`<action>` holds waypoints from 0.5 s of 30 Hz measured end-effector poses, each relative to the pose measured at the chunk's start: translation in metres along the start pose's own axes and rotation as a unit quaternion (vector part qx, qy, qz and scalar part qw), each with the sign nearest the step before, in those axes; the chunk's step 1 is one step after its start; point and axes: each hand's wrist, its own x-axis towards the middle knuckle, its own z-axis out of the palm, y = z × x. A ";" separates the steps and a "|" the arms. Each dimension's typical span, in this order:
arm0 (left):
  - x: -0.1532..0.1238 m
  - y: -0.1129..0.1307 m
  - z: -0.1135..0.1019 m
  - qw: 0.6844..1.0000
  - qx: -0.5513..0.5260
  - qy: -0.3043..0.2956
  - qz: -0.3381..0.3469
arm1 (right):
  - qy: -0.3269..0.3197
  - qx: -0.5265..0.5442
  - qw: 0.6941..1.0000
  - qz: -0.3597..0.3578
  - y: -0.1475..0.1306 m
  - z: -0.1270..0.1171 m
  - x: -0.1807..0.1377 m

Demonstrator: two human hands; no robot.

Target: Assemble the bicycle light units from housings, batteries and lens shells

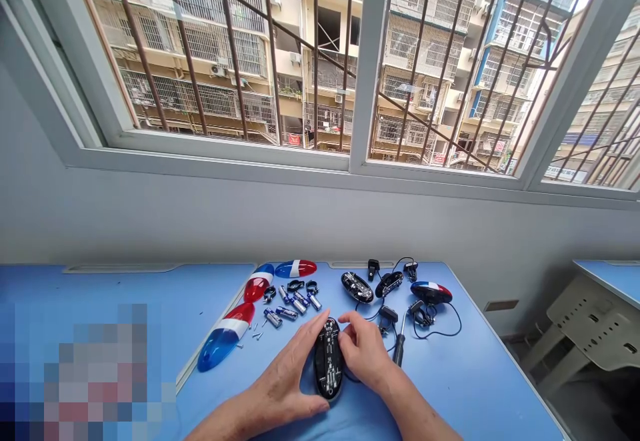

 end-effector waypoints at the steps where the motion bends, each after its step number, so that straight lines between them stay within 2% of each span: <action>1: 0.000 0.000 0.000 1.000 0.001 0.001 -0.002 | -0.001 0.000 1.000 -0.001 0.000 0.000 0.000; 7: 0.000 -0.002 0.003 1.000 0.002 0.013 0.013 | -0.006 -0.004 1.000 -0.006 0.003 -0.001 0.000; 15: -0.001 -0.001 -0.002 0.998 -0.004 0.066 0.018 | -0.023 0.061 0.997 0.029 0.001 -0.003 0.004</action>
